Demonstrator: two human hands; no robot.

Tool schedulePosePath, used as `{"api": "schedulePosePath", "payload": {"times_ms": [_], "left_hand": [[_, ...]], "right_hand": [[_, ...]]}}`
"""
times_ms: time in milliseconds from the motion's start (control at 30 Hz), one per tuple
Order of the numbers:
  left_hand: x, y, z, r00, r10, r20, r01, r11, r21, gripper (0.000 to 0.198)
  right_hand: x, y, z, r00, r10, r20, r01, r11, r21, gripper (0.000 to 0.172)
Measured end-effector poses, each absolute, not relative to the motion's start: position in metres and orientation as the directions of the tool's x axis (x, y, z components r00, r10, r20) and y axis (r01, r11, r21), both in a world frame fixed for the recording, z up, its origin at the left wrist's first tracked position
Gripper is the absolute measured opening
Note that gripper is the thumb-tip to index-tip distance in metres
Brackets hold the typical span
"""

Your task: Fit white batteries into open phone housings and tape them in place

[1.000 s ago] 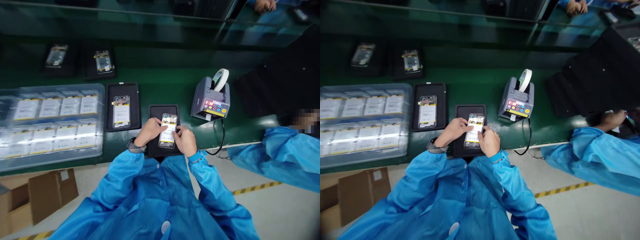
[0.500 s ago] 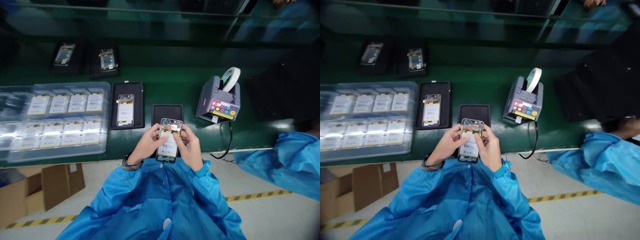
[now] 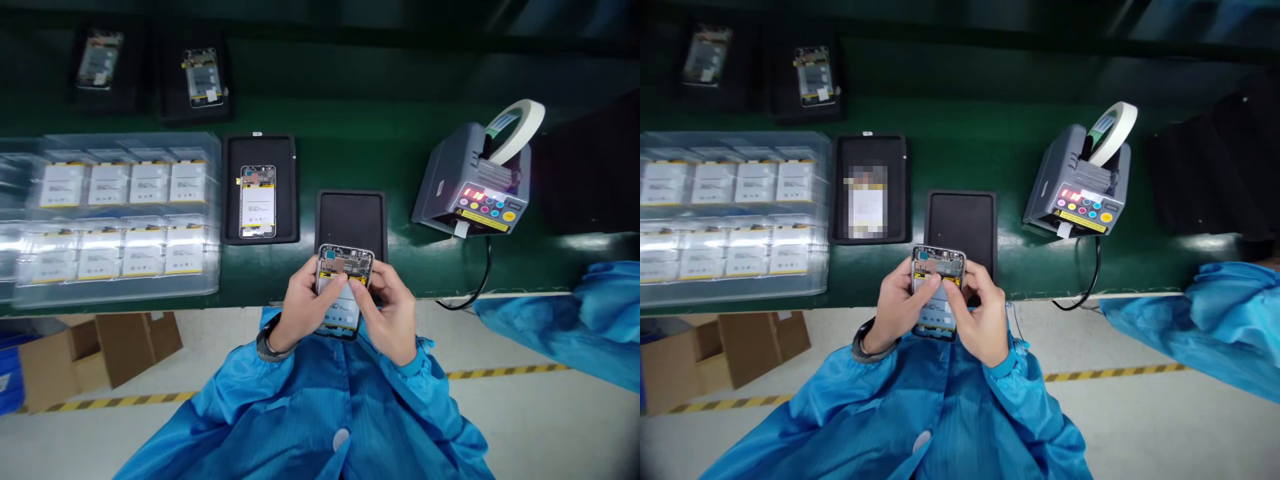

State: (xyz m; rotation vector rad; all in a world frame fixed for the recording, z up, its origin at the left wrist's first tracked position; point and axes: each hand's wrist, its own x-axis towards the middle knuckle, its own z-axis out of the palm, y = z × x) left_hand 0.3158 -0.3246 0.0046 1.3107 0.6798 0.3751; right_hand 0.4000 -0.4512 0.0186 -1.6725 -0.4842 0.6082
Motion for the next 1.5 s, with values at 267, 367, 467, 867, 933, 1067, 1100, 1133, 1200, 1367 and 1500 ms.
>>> {"api": "schedulePosePath", "payload": {"times_ms": [267,367,467,867,933,1067,1100,1133,1200,1367,1500], "left_hand": [[0.314,-0.324,0.002,0.765,0.514,-0.389,0.18,0.41,0.894,0.033],[0.314,-0.324,0.003,0.742,0.56,-0.369,0.205,0.335,0.92,0.03],[0.315,-0.325,0.005,0.732,0.581,-0.355,0.232,0.278,0.932,0.029],[0.312,-0.318,0.005,0.779,0.534,-0.329,0.242,0.228,0.943,0.025],[0.311,-0.318,0.004,0.784,0.524,-0.331,0.24,0.235,0.942,0.026],[0.312,-0.318,0.006,0.788,0.516,-0.336,0.228,0.262,0.938,0.027],[0.312,-0.319,0.007,0.789,0.515,-0.335,0.228,0.261,0.938,0.027],[0.312,-0.319,0.008,0.789,0.516,-0.333,0.23,0.256,0.939,0.027],[0.313,-0.32,0.01,0.789,0.519,-0.329,0.233,0.243,0.942,0.027],[0.314,-0.321,0.013,0.776,0.538,-0.328,0.245,0.222,0.944,0.027],[0.313,-0.322,0.015,0.756,0.558,-0.341,0.281,0.193,0.94,0.027]], "right_hand": [[0.396,-0.452,0.016,0.789,0.604,-0.11,0.01,-0.193,-0.981,0.025],[0.397,-0.453,0.015,0.78,0.613,-0.126,-0.002,-0.198,-0.98,0.023],[0.397,-0.454,0.014,0.775,0.616,-0.139,-0.021,-0.195,-0.981,0.022],[0.396,-0.458,0.014,0.753,0.63,-0.191,-0.094,-0.185,-0.978,0.019],[0.396,-0.459,0.015,0.749,0.637,-0.184,-0.084,-0.185,-0.979,0.019],[0.394,-0.458,0.017,0.749,0.643,-0.16,-0.053,-0.182,-0.982,0.019],[0.394,-0.458,0.017,0.752,0.641,-0.155,-0.048,-0.18,-0.982,0.019],[0.394,-0.458,0.017,0.756,0.637,-0.153,-0.047,-0.18,-0.982,0.019],[0.393,-0.458,0.017,0.766,0.623,-0.158,-0.053,-0.184,-0.981,0.018],[0.391,-0.457,0.018,0.784,0.591,-0.19,-0.091,-0.194,-0.977,0.019],[0.391,-0.457,0.02,0.776,0.593,-0.214,-0.109,-0.209,-0.972,0.02]]}}
